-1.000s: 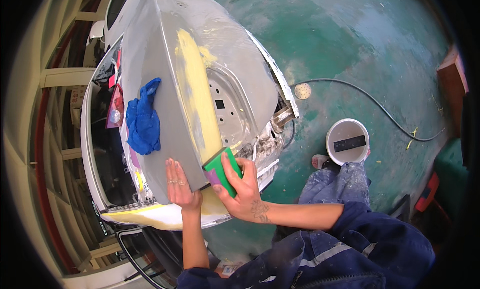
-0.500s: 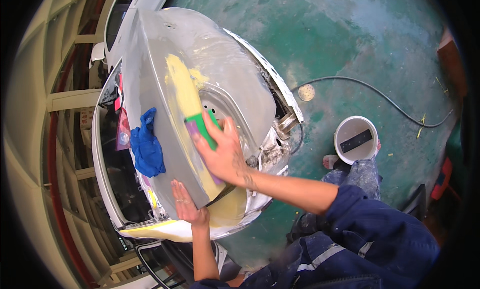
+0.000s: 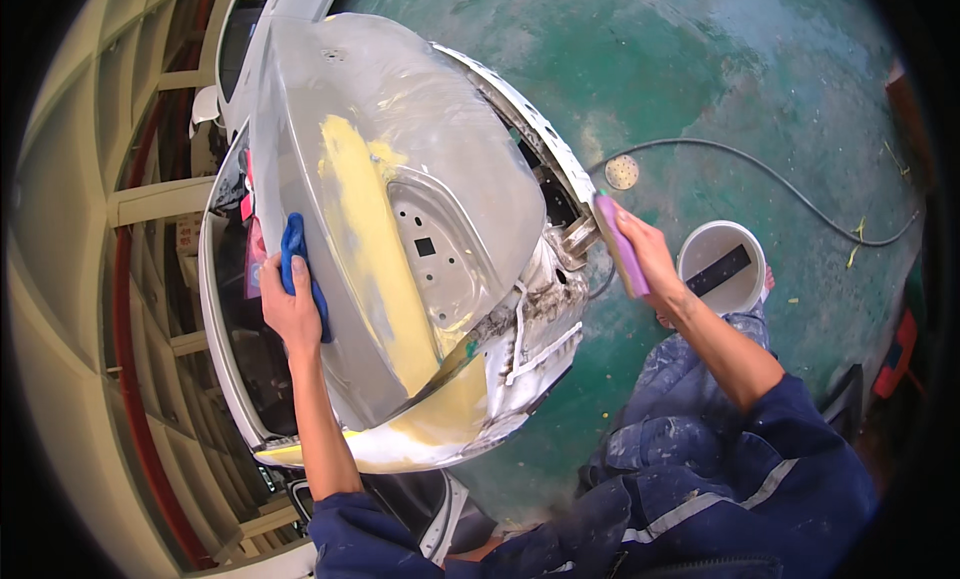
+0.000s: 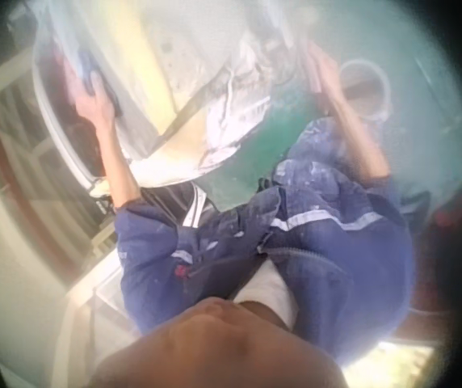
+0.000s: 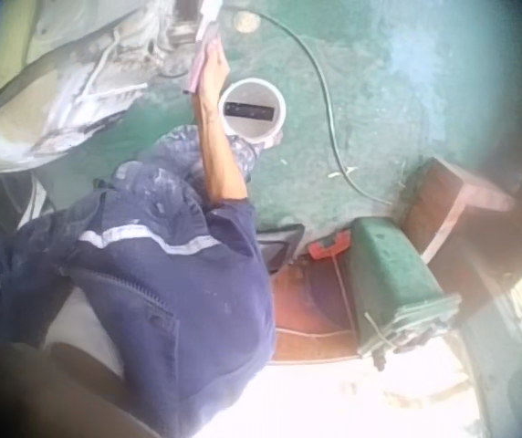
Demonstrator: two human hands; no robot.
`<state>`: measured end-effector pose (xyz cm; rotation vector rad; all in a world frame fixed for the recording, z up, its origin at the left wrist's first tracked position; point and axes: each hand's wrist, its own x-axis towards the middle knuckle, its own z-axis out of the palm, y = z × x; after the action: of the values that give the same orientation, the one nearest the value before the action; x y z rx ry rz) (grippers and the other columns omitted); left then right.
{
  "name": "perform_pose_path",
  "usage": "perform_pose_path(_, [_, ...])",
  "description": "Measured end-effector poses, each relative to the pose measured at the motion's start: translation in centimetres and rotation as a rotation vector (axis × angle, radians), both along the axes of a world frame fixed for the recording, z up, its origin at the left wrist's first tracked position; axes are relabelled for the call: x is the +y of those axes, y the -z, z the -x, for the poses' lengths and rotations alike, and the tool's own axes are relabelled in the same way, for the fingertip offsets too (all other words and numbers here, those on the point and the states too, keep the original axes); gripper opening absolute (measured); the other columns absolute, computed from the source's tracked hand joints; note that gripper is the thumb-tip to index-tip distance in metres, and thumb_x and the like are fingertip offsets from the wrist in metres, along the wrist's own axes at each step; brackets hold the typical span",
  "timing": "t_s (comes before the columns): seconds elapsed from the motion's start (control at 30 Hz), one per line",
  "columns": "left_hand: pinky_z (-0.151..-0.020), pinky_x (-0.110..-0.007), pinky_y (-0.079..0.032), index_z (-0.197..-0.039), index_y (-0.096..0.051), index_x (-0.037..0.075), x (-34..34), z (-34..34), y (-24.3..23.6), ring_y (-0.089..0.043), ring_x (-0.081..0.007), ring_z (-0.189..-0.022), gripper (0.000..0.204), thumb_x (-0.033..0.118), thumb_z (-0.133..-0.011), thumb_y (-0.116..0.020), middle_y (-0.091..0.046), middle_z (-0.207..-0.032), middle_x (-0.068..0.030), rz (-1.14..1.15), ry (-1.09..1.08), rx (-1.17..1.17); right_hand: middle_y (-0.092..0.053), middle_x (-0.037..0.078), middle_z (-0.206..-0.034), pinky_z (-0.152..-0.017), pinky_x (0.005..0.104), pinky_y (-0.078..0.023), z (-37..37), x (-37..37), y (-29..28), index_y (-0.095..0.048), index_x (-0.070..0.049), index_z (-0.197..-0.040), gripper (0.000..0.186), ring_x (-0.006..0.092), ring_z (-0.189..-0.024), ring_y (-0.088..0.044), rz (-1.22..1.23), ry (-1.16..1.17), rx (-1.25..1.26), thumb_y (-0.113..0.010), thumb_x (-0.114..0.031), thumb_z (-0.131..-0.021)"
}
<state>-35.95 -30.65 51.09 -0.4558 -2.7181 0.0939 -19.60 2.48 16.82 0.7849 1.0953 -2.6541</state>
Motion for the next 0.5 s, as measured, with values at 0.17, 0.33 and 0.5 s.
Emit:
perform_pose_path(0.17, [-0.062, -0.041, -0.041, -0.084, -0.067, 0.011, 11.1, -8.4, -0.3, -0.056, -0.0284, -0.071, 0.015, 0.021, -0.076, -0.074, -0.058, -0.083, -0.0097, 0.574, 0.549, -0.057, -0.072, 0.004, -0.119, -0.087, 0.0263, -0.053, -21.4, 11.7, 15.4, -0.062, -0.003, -0.149, 0.054, 0.0104, -0.099, -0.066, -0.271, 0.098, -0.428, -0.059, -0.04, -0.109])
perform_pose_path(0.33, [-0.067, -0.039, -0.041, -0.078, -0.066, 0.011, 13.7, -7.0, 0.0, -0.059, -0.0247, -0.074, 0.016, 0.025, -0.076, -0.072, -0.061, -0.078, -0.006, 1.118, 0.703, -0.369, -0.067, 0.006, -0.139, -0.105, 0.027, -0.047, -33.7, 19.7, 19.0, -0.057, 0.004, -0.151, 0.057, 0.0121, -0.12, -0.061, -0.552, 0.075, -0.586, -0.061, -0.035, -0.109])
perform_pose_path(0.5, [-0.08, -0.042, -0.053, -0.083, -0.076, 0.01, 18.8, 3.4, 2.9, -0.073, -0.0282, -0.088, 0.019, 0.028, -0.084, -0.069, -0.075, -0.087, -0.0106, 1.346, 0.575, -0.496, -0.064, 0.008, -0.145, -0.109, 0.0266, -0.044, -39.2, 20.5, 18.6, -0.053, 0.006, -0.153, 0.059, 0.0136, -0.124, -0.06, -0.622, 0.058, -0.598, -0.063, -0.032, -0.108])
